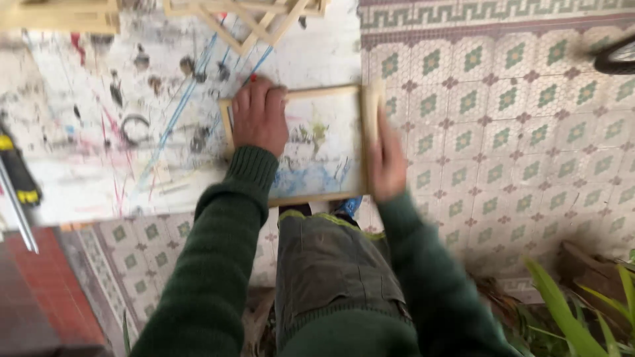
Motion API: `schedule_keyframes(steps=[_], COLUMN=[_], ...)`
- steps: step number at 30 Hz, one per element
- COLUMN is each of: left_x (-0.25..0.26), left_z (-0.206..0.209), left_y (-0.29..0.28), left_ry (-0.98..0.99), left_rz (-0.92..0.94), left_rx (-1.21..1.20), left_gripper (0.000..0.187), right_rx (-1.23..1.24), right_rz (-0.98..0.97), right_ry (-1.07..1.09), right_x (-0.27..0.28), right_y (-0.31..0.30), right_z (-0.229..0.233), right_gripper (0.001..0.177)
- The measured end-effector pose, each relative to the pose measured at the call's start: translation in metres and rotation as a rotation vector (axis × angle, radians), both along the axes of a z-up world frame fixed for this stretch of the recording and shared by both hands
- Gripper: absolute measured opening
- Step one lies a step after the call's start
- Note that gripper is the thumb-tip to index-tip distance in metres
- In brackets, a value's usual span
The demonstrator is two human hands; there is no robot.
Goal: The recorder is sanding the edges of a small wooden picture frame using a sanding block on a workbench.
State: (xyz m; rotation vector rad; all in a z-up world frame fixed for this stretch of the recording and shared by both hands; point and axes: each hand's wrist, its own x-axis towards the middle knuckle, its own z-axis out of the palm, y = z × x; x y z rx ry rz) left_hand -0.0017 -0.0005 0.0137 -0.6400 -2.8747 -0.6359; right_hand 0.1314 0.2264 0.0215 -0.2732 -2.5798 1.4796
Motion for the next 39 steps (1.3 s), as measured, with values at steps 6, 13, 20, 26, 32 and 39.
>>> schedule_keyframes(steps=[6,13,20,26,32,39], left_x=[0.004,0.011,0.0,0.0,-0.003,0.001], left_z=[-0.005,-0.009,-0.004,-0.007,-0.004,-0.004], left_y=[0.001,-0.002,0.002,0.001,0.002,0.002], left_ry=[0.056,0.032,0.063,0.068,0.097,0.066], left_rz=[-0.009,-0.015,-0.003,-0.004,-0.009,-0.017], left_rx=[0.018,0.012,0.009,0.006,-0.002,0.018], left_gripper=[0.019,0.015,0.018,0.018,0.022,0.019], right_rx=[-0.339,-0.364,-0.622,-0.373,-0.503,-0.385], right_rz=[-0.093,-0.024,-0.035,0.061,0.078,0.039], right_ry=[-0.317,-0.133,-0.162,-0.036,-0.077,-0.1], right_x=[0.082,-0.024,0.054,-0.047,0.052,-0.064], right_y=[-0.01,0.014,0.005,0.017,-0.007,0.02], right_z=[0.006,-0.03,-0.039,-0.028,0.01,-0.03], right_gripper=[0.059,0.063,0.063,0.062,0.061,0.063])
